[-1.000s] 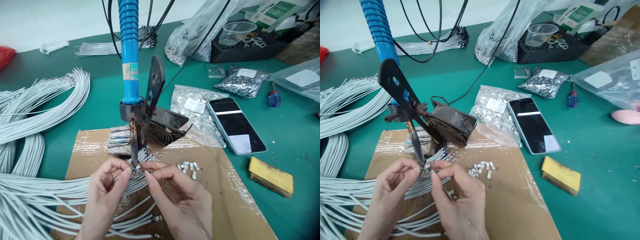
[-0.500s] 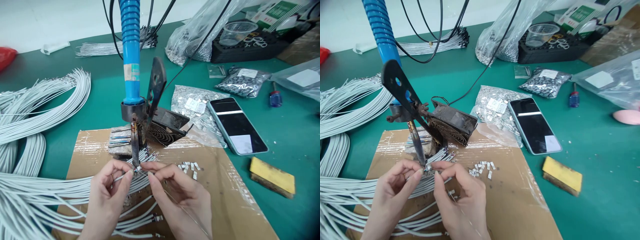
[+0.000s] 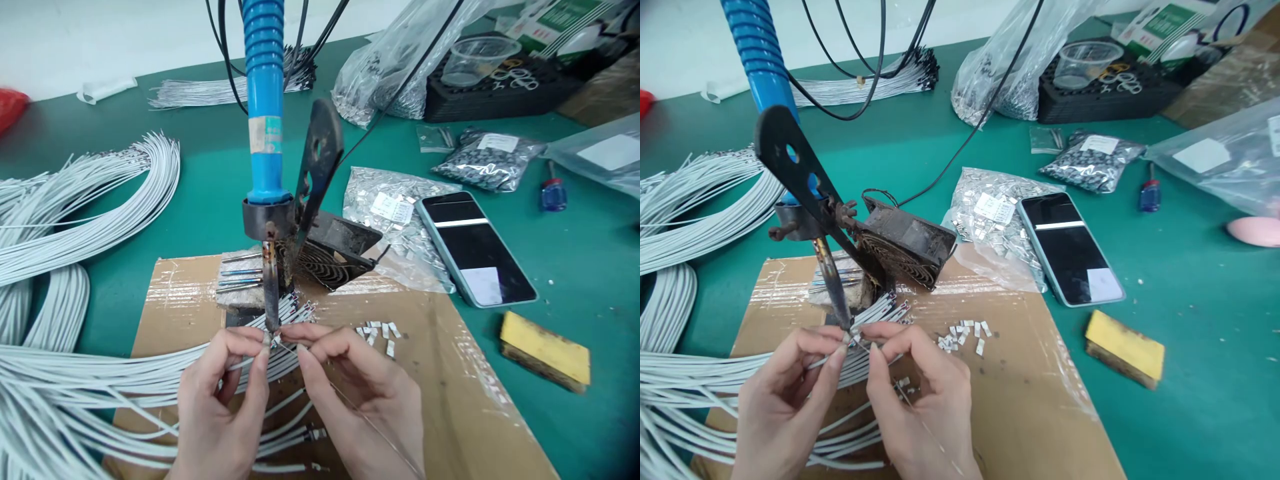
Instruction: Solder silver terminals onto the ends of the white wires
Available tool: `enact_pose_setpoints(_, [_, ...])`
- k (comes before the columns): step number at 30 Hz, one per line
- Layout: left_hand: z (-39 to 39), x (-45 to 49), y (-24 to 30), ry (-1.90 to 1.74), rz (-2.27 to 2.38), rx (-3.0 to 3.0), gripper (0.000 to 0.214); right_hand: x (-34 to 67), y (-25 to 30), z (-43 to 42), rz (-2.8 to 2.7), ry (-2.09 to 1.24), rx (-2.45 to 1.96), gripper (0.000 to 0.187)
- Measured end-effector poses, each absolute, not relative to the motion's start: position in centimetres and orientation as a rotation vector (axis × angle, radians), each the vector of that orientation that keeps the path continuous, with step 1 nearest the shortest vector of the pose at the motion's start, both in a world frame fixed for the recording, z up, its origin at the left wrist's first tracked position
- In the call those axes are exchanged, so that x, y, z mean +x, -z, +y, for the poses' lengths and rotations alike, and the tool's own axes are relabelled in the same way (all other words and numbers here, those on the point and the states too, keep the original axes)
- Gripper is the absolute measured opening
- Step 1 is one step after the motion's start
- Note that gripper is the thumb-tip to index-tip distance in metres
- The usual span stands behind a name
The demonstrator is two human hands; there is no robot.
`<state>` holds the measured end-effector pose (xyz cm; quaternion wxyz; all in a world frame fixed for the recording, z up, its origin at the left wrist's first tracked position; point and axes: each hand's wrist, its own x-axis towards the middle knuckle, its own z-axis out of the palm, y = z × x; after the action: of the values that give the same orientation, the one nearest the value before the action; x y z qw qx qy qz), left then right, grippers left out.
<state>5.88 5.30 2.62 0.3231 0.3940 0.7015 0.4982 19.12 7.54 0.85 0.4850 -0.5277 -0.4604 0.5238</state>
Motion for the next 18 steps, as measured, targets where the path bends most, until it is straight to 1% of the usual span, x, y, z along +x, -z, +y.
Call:
enact_pose_setpoints(6, [5.0, 6.0, -2.5, -1.309, 1.833, 1.009, 0.013, 19.2, -0.8, 7.4, -1.118, -1.287, -1.276, 0.02])
enact_pose_setpoints(11, [4.9, 6.5, -2.5, -1.269, 1.807, 0.869, 0.016, 19.0, -0.7, 7.3, -1.082, -1.31, -1.265, 0.02])
enact_pose_setpoints(13, [4.7, 6.3, -2.4, -1.245, 1.775, 0.825, 0.018, 19.6, -0.6, 7.4, -1.039, -1.254, -1.302, 0.014])
enact_pose_setpoints(14, [4.6, 6.1, -2.3, -1.223, 1.753, 0.817, 0.021, 20.2, -0.5, 7.5, -1.023, -1.193, -1.338, 0.015])
enact_pose_setpoints(15, [4.4, 5.8, -2.2, -1.195, 1.727, 0.821, 0.024, 21.1, -0.2, 7.5, -1.021, -1.109, -1.384, 0.019])
enact_pose_setpoints(16, [4.1, 5.5, -2.1, -1.151, 1.709, 0.814, 0.028, 22.4, 0.1, 7.5, -1.035, -1.003, -1.441, 0.029])
enact_pose_setpoints(18, [3.6, 5.0, -1.7, -1.052, 1.621, 0.803, 0.034, 25.8, 0.8, 7.3, -1.119, -0.766, -1.543, 0.053])
